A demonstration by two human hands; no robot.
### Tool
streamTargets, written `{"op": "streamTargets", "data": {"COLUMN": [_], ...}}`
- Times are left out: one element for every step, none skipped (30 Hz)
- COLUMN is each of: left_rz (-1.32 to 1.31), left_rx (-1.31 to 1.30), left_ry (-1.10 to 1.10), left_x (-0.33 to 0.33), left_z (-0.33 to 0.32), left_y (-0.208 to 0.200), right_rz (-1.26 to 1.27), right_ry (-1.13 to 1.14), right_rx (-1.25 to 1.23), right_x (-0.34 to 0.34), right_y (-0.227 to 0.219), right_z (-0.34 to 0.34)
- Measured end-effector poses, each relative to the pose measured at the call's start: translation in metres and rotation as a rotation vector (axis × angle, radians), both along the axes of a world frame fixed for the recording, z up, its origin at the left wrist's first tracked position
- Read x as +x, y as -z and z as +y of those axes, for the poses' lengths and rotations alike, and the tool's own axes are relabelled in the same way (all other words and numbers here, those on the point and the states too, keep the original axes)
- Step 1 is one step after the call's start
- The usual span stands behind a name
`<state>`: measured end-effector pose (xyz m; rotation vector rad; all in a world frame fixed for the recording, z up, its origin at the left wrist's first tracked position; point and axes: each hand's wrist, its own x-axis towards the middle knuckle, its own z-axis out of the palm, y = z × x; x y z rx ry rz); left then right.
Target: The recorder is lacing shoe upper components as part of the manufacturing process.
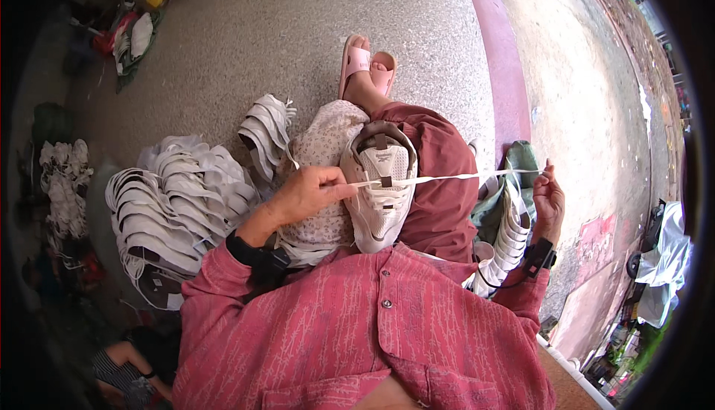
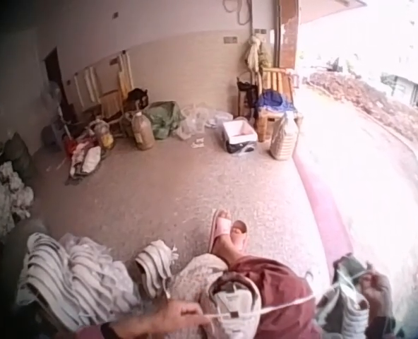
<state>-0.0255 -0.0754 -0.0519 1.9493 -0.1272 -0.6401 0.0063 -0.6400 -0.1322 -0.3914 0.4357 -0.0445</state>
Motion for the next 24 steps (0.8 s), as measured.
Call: {"op": "streamTargets", "data": {"left_rz": [-0.010,-0.011,-0.076,-0.141,-0.143,-0.417,-0.690,-0.880,-0.885,-0.981,-1.075,-1.078,-1.074,-1.070,-1.063,-1.067,-1.078,-1.088,-1.090,-1.113,-1.135,-1.138,-1.096,-1.051], "left_rx": [0.006,0.002,0.016,0.031,0.028,0.162,0.296,0.347,0.334,0.298,0.262,0.240,0.242,0.249,0.262,0.259,0.317,0.375,0.373,0.432,0.492,0.492,0.504,0.519], "left_ry": [0.040,0.037,-0.027,-0.090,-0.094,-0.080,-0.061,-0.084,-0.079,-0.026,0.027,0.136,0.135,0.216,0.293,0.295,0.322,0.348,0.349,0.320,0.292,0.290,0.279,0.266], "left_x": [0.001,0.007,0.015,0.019,0.018,0.018,0.020,0.018,0.020,0.019,0.018,0.017,0.014,0.014,0.014,0.015,0.015,0.015,0.015,0.017,0.019,0.021,0.022,0.022], "left_z": [0.003,0.006,0.010,0.012,0.009,0.003,-0.005,-0.012,-0.020,-0.025,-0.028,-0.028,-0.028,-0.029,-0.029,-0.029,-0.030,-0.031,-0.032,-0.032,-0.033,-0.032,-0.030,-0.028], "left_y": [0.001,-0.001,-0.005,-0.007,-0.005,-0.002,0.000,-0.005,-0.011,-0.016,-0.020,-0.022,-0.025,-0.027,-0.028,-0.028,-0.028,-0.027,-0.027,-0.026,-0.024,-0.023,-0.021,-0.019], "right_rz": [-0.001,-0.032,-0.063,-0.065,-0.006,0.052,0.111,0.284,0.284,0.323,0.361,0.234,0.201,0.183,0.211,0.160,0.181,0.158,0.141,0.149,0.153,0.156,0.159,0.157], "right_ry": [-0.004,0.010,0.023,0.019,0.027,0.034,0.047,0.031,0.044,0.035,0.024,-0.103,-0.271,-0.454,-0.631,-0.799,-0.893,-1.052,-1.148,-1.179,-1.143,-1.091,-1.038,-1.042], "right_rx": [-0.003,-0.037,-0.069,-0.072,-0.187,-0.301,-0.415,-0.750,-0.757,-1.023,-1.288,-1.241,-1.105,-0.943,-0.905,-0.760,-0.803,-0.793,-0.742,-0.705,-0.592,-0.548,-0.504,-0.504], "right_x": [-0.001,-0.002,-0.002,-0.004,-0.008,-0.010,-0.011,-0.009,-0.015,-0.019,-0.024,-0.029,-0.030,-0.030,-0.031,-0.033,-0.034,-0.034,-0.034,-0.034,-0.035,-0.034,-0.033,-0.031], "right_y": [0.000,0.000,-0.002,-0.002,-0.002,-0.003,-0.004,-0.030,-0.035,-0.037,-0.038,-0.043,-0.060,-0.067,-0.082,-0.086,-0.097,-0.103,-0.100,-0.100,-0.089,-0.078,-0.072,-0.071], "right_z": [-0.004,-0.009,-0.011,-0.012,-0.013,-0.012,-0.012,0.037,0.046,0.051,0.056,0.060,0.083,0.099,0.127,0.148,0.180,0.201,0.216,0.230,0.238,0.242,0.245,0.248]}}
